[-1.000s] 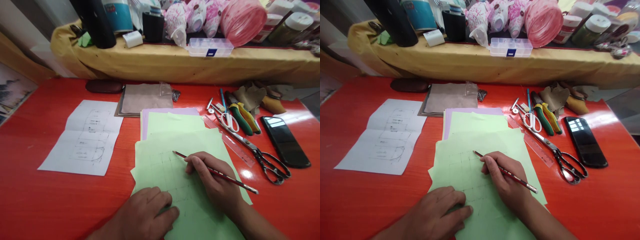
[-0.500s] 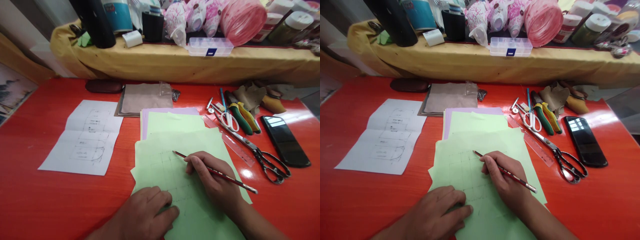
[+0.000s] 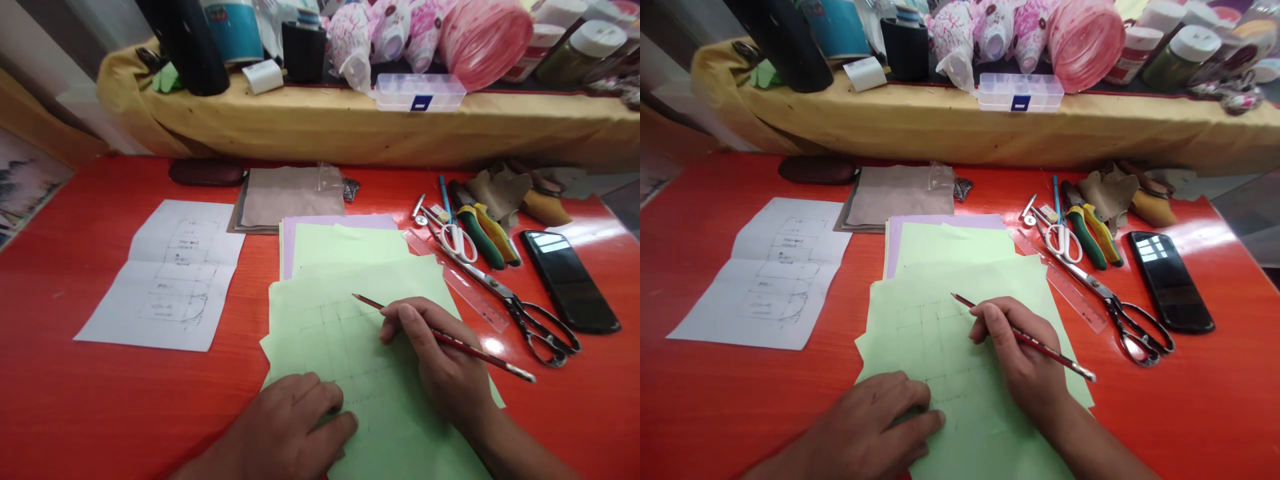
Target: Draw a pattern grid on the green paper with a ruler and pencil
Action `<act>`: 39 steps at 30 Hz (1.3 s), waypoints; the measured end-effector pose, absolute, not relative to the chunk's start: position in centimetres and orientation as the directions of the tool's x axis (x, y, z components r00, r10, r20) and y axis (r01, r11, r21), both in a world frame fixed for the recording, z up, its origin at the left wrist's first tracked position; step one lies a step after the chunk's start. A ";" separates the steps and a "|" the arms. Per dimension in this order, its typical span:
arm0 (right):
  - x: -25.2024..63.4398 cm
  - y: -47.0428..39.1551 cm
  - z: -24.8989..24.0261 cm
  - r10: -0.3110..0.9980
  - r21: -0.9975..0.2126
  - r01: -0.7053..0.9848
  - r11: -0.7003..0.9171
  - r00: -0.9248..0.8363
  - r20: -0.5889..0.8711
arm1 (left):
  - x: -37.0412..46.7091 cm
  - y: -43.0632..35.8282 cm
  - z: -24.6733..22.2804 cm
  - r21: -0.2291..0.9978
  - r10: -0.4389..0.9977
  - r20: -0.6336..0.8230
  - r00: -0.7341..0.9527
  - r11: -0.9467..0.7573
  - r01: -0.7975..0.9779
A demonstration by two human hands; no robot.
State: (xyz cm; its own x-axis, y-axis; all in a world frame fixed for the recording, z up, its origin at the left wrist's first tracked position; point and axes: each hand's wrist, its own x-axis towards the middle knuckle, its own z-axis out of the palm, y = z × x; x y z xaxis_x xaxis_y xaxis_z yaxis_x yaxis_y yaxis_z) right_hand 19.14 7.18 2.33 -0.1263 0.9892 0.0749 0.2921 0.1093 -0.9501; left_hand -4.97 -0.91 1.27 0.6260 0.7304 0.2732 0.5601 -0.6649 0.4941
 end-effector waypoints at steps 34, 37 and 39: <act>18.6 7.4 2.9 0.961 -0.881 0.434 0.187 -0.267 0.072 | -5.1 -1.0 1.4 0.500 0.730 0.247 0.637 -0.659 0.561; 18.6 7.4 2.8 0.962 -0.882 0.434 0.186 -0.265 0.072 | -5.1 -1.0 1.4 0.495 0.733 0.248 0.634 -0.658 0.567; 18.6 7.5 2.8 0.961 -0.881 0.434 0.188 -0.266 0.074 | -5.1 -1.0 1.4 0.501 0.735 0.251 0.630 -0.656 0.565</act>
State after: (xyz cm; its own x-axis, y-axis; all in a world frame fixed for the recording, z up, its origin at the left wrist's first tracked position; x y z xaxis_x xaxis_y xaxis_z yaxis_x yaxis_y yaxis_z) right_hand 18.58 7.47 2.77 -0.2663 0.9611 0.0739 0.4340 0.1880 -0.8811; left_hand -5.05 -0.96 1.42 0.6302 0.7347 0.2509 0.5650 -0.6557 0.5008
